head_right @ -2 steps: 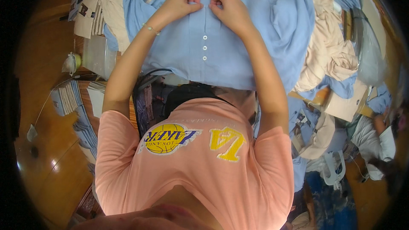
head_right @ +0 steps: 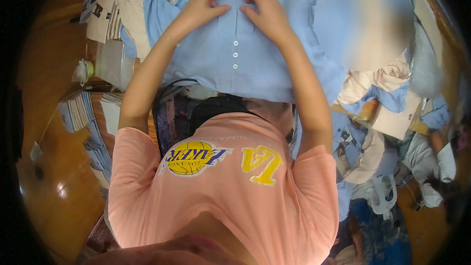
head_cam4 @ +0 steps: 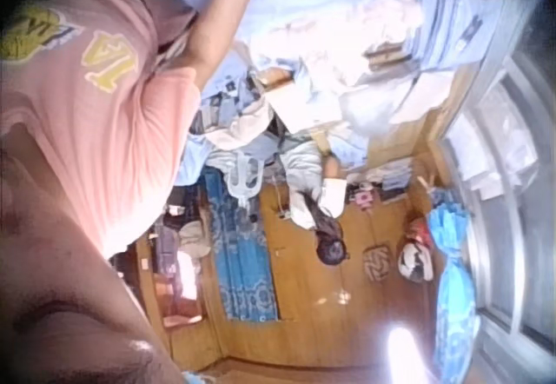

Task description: The person folds several shirts by hand on a wooden table, aligning buttons and smoothing the fabric for each garment. They pick up shirts from a pile, button several buttons on each, and stack them neatly after folding.

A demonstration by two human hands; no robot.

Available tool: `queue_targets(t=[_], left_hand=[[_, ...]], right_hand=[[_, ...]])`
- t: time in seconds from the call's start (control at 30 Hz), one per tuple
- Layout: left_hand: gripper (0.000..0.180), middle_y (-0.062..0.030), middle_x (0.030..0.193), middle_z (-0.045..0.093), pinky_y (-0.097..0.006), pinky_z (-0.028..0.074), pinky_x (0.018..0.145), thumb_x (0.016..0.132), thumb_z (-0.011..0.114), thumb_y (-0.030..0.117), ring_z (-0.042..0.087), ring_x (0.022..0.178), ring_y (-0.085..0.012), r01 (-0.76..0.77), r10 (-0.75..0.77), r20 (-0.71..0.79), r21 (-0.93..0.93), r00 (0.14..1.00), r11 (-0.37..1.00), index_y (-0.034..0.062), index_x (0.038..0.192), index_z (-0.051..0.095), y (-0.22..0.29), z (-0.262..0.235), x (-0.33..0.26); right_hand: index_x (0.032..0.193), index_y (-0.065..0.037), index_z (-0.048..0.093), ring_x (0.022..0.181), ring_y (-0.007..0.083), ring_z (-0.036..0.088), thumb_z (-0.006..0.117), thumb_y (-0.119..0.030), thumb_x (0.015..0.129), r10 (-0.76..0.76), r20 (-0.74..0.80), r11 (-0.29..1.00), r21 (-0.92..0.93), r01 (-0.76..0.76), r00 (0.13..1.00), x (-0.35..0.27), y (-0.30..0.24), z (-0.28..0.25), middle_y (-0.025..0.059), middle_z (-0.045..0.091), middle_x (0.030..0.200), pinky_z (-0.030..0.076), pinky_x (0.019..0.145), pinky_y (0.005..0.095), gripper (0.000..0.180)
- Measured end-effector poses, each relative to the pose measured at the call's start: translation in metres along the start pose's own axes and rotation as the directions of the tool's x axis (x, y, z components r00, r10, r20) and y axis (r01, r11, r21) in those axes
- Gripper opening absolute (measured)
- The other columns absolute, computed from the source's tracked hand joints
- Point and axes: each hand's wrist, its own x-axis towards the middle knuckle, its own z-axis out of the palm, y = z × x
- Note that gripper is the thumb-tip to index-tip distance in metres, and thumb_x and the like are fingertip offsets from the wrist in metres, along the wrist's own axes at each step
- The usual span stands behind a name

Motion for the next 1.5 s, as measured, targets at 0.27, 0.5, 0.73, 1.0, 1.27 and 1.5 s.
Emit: queue_targets(t=[0.27,0.5,0.73,1.0,1.27,1.5], left_hand=[[0.027,-0.003,0.075,0.061,-0.024,0.045,0.066,0.084,0.061,0.025,0.055,0.068,-0.0106,0.417,-0.433,-0.089,-0.156,0.897,0.895,-0.0008,0.091,0.059,-0.106,-0.103,-0.186],[0.019,-0.0061,0.07,0.061,-0.023,0.046,0.061,0.084,0.062,0.016,0.058,0.064,-0.011,0.43,-0.461,-0.016,-0.331,0.887,0.84,-0.0025,0.079,0.058,-0.133,-0.025,-0.233],[0.025,-0.0004,0.076,0.05,-0.023,0.04,0.06,0.08,0.068,0.016,0.045,0.064,-0.0092,0.363,-0.481,-0.215,-0.423,0.85,0.83,0.0008,0.09,0.051,-0.216,-0.014,-0.246],[0.01,-0.0119,0.076,0.054,-0.032,0.043,0.068,0.083,0.054,0.005,0.05,0.069,-0.022,-0.012,0.105,-0.541,0.172,0.835,0.985,-0.0046,0.081,0.051,-0.191,-0.025,-0.233],[0.028,-0.0163,0.101,0.052,-0.036,0.044,0.08,0.09,0.047,0.019,0.051,0.088,-0.0228,-0.359,0.004,-0.737,-0.325,0.676,0.875,-0.0064,0.103,0.05,-0.008,-0.055,-0.187],[0.026,-0.0131,0.11,0.05,-0.036,0.046,0.086,0.088,0.052,0.008,0.052,0.099,-0.0227,-0.577,0.323,-0.495,-0.538,0.806,0.615,-0.0013,0.111,0.049,0.304,0.064,-0.243]], right_hand=[[0.083,0.0,0.059,0.08,0.0246,0.053,0.061,-0.004,0.078,-0.018,-0.473,0.944,-0.298,-0.141,0.881,-0.171,-0.023,-0.119,0.0111,0.057,0.082,0.042,0.076,0.0327,0.007],[0.1,0.003,0.059,0.083,0.0167,0.053,0.07,-0.022,0.076,0.478,-0.562,0.821,0.012,-0.571,0.675,-0.272,0.033,-0.08,0.0096,0.06,0.091,0.044,0.075,0.0279,0.037],[0.092,0.002,0.063,0.075,0.012,0.056,0.067,-0.02,0.078,0.519,-0.589,0.836,0.199,-0.511,0.619,-0.27,0.01,-0.081,0.0067,0.064,0.081,0.044,0.07,0.026,0.026],[0.099,-0.002,0.061,0.086,0.0264,0.062,0.061,-0.02,0.079,0.305,-0.736,0.886,-0.013,-0.463,0.604,-0.3,-0.042,-0.091,0.0164,0.064,0.091,0.046,0.076,0.0345,0.027],[0.085,-0.006,0.056,0.079,0.0359,0.059,0.056,-0.02,0.08,0.203,-0.765,0.88,-0.131,-0.457,0.611,-0.363,-0.127,-0.16,0.0176,0.061,0.077,0.046,0.068,0.0426,0.014],[0.089,-0.005,0.058,0.067,0.0079,0.049,0.058,-0.009,0.085,-0.054,-0.991,0.973,-0.08,-0.218,0.122,-0.668,-0.248,-0.277,0.0,0.053,0.079,0.042,0.056,0.0225,0.006]])
